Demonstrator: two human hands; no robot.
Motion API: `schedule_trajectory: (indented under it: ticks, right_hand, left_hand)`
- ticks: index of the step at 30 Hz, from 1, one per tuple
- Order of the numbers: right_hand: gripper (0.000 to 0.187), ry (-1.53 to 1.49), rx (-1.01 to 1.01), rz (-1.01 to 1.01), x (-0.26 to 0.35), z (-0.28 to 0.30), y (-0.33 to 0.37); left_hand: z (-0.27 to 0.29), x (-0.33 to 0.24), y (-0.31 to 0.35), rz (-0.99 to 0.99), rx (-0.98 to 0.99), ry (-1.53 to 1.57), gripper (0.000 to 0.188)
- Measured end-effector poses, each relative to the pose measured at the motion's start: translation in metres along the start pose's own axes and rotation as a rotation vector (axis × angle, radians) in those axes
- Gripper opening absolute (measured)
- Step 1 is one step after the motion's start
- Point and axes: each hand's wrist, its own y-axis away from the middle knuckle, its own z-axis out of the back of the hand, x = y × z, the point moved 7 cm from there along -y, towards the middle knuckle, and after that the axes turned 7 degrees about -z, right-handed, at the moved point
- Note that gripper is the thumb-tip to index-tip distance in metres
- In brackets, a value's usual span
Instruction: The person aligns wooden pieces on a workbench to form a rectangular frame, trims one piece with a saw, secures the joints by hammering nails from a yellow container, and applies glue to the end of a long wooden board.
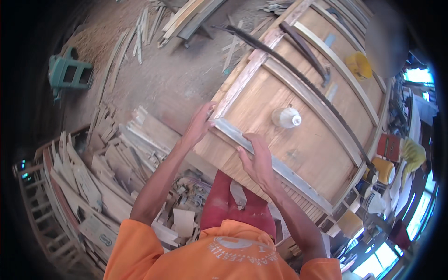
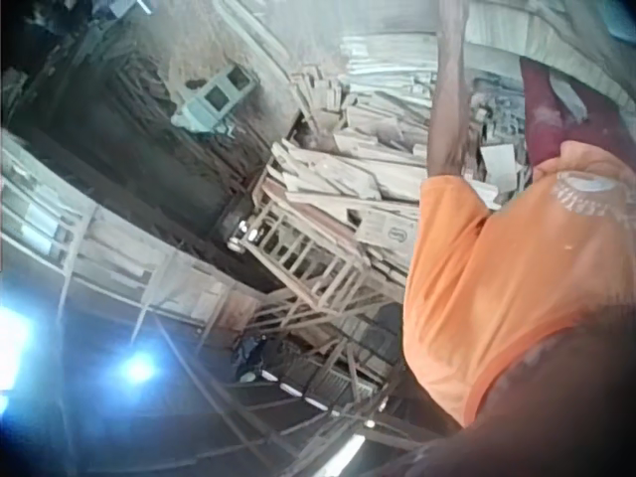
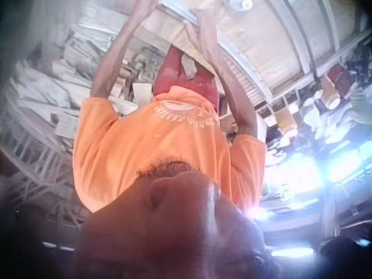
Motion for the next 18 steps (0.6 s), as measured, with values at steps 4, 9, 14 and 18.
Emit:
schedule_trajectory:
  ticks: [4, 9, 14, 18]
  right_hand:
    - [0.028, -0.08, -0.072, -0.058, 0.024, 0.043, -0.002]
    - [0.014, -0.154, -0.252, -0.181, 0.033, 0.11, -0.01]
    - [0.016, -0.218, -0.359, -0.285, 0.023, 0.114, 0.009]
    - [0.018, -0.343, -0.333, -0.395, 0.02, 0.046, 0.039]
  left_hand:
    - [0.003, -0.016, -0.005, -0.106, 0.05, -0.049, 0.066]
    - [-0.002, -0.011, -0.013, -0.077, 0.166, -0.113, 0.069]
    - [0.026, -0.01, -0.076, -0.084, -0.046, 0.003, 0.065]
    - [0.067, -0.05, -0.181, -0.585, -0.245, -0.533, 0.064]
